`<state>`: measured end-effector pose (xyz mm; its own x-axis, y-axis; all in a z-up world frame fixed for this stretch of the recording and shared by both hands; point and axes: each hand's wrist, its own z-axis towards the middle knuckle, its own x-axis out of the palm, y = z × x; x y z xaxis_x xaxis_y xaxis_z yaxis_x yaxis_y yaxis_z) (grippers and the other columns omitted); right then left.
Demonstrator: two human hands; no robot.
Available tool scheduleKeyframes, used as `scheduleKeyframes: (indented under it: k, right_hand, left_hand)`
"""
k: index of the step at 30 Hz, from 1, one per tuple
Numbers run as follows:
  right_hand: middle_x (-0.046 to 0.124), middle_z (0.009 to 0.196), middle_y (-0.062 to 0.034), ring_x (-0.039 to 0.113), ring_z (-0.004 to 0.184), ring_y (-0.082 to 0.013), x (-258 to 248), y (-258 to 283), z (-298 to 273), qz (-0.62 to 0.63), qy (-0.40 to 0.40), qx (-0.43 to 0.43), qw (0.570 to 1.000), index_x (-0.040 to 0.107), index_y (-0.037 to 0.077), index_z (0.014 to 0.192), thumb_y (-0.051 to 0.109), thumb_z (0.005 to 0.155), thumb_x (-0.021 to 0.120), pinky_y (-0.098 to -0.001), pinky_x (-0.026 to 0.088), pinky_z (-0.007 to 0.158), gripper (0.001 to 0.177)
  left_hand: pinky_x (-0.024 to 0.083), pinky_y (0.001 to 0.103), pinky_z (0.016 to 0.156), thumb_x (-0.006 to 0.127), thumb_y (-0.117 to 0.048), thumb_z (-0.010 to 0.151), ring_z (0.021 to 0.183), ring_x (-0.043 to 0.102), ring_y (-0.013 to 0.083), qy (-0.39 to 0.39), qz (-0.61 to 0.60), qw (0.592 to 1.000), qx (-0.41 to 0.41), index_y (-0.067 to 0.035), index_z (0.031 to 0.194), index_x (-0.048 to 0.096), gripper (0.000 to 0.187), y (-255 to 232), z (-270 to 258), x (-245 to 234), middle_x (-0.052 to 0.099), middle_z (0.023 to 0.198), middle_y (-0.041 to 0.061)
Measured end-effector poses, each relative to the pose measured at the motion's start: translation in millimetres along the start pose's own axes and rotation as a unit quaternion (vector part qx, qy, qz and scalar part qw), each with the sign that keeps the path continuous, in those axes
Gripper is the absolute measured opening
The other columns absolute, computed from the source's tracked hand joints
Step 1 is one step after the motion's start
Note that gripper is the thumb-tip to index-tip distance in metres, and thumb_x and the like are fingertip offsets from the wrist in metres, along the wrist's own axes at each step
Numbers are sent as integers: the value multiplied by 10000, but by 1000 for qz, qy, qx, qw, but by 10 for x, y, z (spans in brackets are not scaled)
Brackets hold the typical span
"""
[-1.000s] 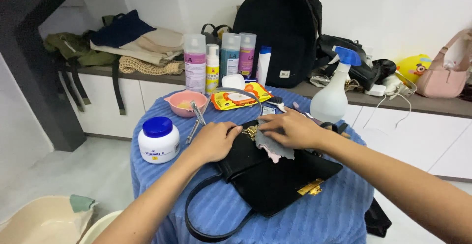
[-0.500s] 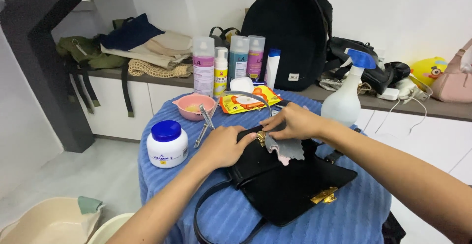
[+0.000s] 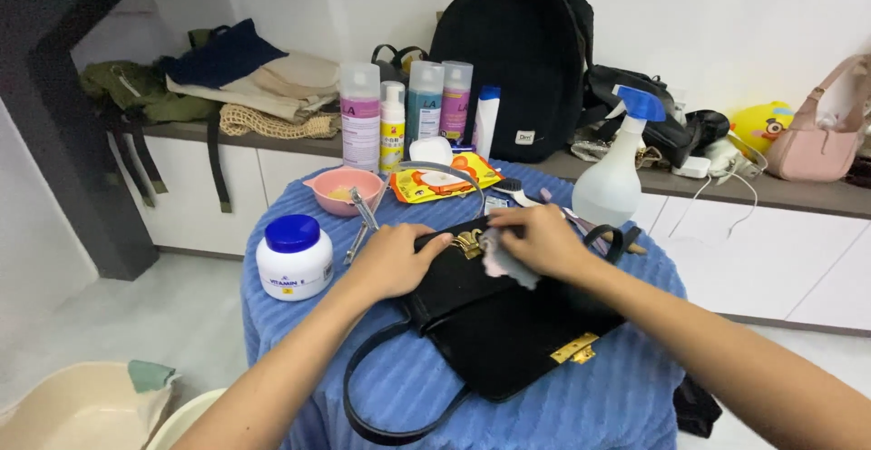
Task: Cleaning the interior and exterior of a black leather handbag using a cloth and cleaning solution.
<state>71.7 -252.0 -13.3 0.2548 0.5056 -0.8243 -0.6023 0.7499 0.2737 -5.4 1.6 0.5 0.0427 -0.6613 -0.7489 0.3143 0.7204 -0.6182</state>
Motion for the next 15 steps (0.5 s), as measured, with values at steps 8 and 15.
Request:
scheduleKeyframes:
  k: [8,15]
  right_hand:
    - [515,1456,-291,475,1380,-421,-71,-3,-300,-151,15,11,988,558,-12,1396,276,1000,524,-513,407,1119,491]
    - [181,1683,-203,191,1543,-405,5,30,85,-118,222,59,966,180,21,1611,408,1079,254,-572,183,1245,662]
  left_hand:
    - [584,477,939,478,-452,1021,1179,666,427,7,-9,1000,-12,-28,1323,673,555,-76,-70,-67,717,1181,280]
    - [576,495,947,455,-434,1037,1177,662,435,3,15,1000,-4,-38,1310,678,530,-41,-10,-4,724,1166,270]
